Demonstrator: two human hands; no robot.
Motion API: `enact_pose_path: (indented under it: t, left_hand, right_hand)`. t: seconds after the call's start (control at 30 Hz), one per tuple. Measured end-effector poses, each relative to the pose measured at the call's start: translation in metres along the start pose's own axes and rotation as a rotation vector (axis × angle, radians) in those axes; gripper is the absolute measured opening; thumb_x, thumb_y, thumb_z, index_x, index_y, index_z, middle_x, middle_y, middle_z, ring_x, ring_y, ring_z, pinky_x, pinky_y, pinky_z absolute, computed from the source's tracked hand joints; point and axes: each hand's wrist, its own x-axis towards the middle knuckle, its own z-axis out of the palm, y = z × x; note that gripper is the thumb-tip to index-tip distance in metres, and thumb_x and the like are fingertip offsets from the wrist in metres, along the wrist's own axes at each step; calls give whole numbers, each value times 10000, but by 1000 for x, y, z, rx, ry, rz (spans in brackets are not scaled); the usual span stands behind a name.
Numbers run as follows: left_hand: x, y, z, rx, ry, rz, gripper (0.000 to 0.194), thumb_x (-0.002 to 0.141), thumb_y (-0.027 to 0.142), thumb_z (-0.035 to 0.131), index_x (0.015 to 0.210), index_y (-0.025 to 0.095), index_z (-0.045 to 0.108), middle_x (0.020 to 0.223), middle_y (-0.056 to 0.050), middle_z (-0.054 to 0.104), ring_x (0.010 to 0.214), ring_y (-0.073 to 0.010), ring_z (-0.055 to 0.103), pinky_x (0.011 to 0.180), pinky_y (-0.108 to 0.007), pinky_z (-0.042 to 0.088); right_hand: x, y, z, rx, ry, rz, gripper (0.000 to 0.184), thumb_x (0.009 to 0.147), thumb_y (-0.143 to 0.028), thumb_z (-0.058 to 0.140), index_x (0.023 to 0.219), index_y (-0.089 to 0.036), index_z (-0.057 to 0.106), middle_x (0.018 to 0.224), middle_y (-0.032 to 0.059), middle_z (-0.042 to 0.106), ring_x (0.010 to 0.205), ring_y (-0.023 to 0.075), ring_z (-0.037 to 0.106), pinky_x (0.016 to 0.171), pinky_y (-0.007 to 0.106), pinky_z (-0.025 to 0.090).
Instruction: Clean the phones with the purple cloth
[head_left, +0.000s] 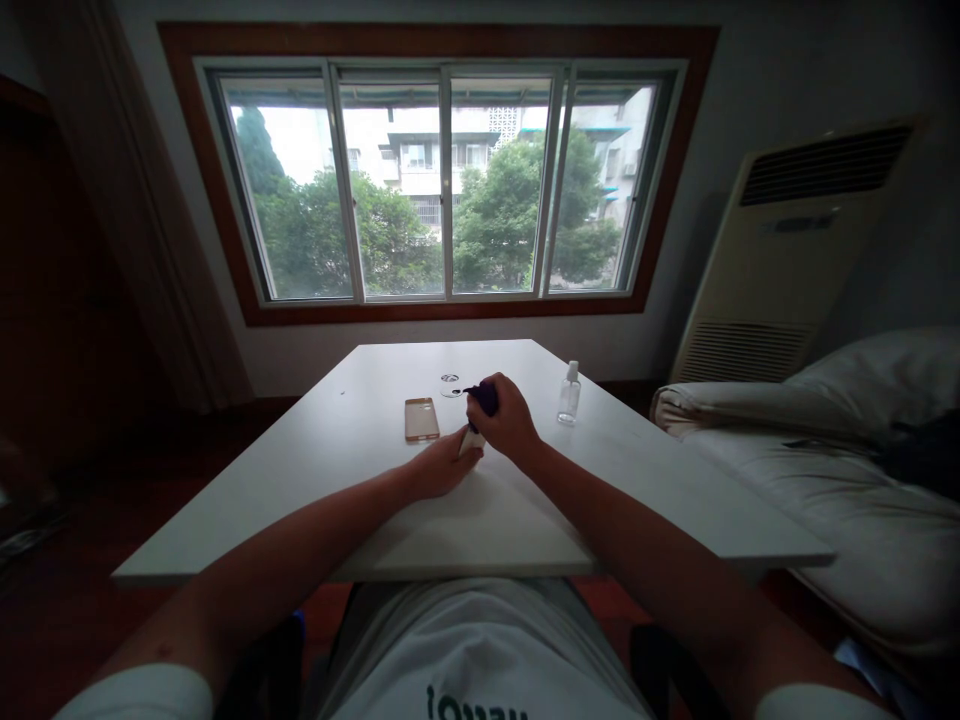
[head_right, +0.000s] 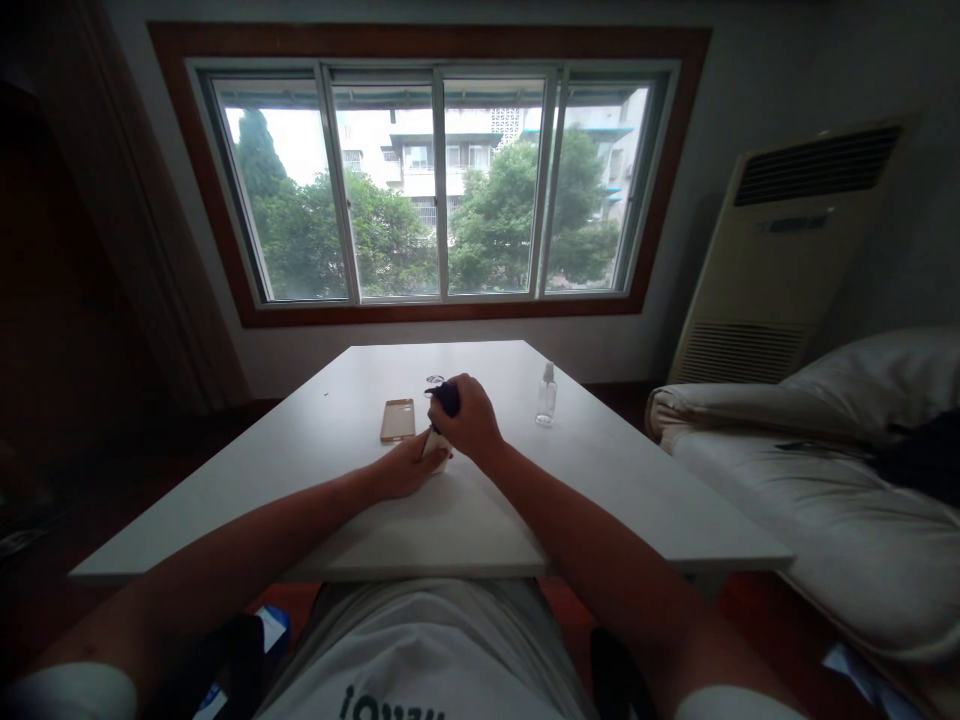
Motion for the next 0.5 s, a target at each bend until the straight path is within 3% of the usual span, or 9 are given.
enact_pose_path:
  t: [0.27, 0.4, 0.5]
  left_hand:
    - [2, -8, -5, -29, -248, -15, 323, 735, 225, 638, 1048, 162, 591, 1005, -68, 656, 915, -223, 601, 811, -343, 511]
    - [2, -5, -7, -128, -207, -58, 327, 749, 244, 636, 1062, 174, 574, 989, -61, 625, 864, -190, 577, 733, -308, 491]
    - [3, -2, -6, -352, -223, -129, 496, 739, 214, 636, 1218, 191, 510, 1115, -89, 610, 912, -184, 589, 699, -279, 484]
  right_hand:
    - [-4, -17, -1, 103, -45, -163, 164, 708, -164, 560, 816, -226, 455, 824, 26, 532, 794, 210, 498, 739, 358, 431]
    - [-4, -14, -4, 180, 1, 5, 106, 748, -203, 543, 812, -232, 463, 812, 22, 537, 758, 196, 516, 711, 340, 459]
    - [-1, -7, -5, 252, 70, 198, 42, 818, -261, 509, 831, -234, 478, 752, 1, 517, 668, 166, 499, 629, 302, 455]
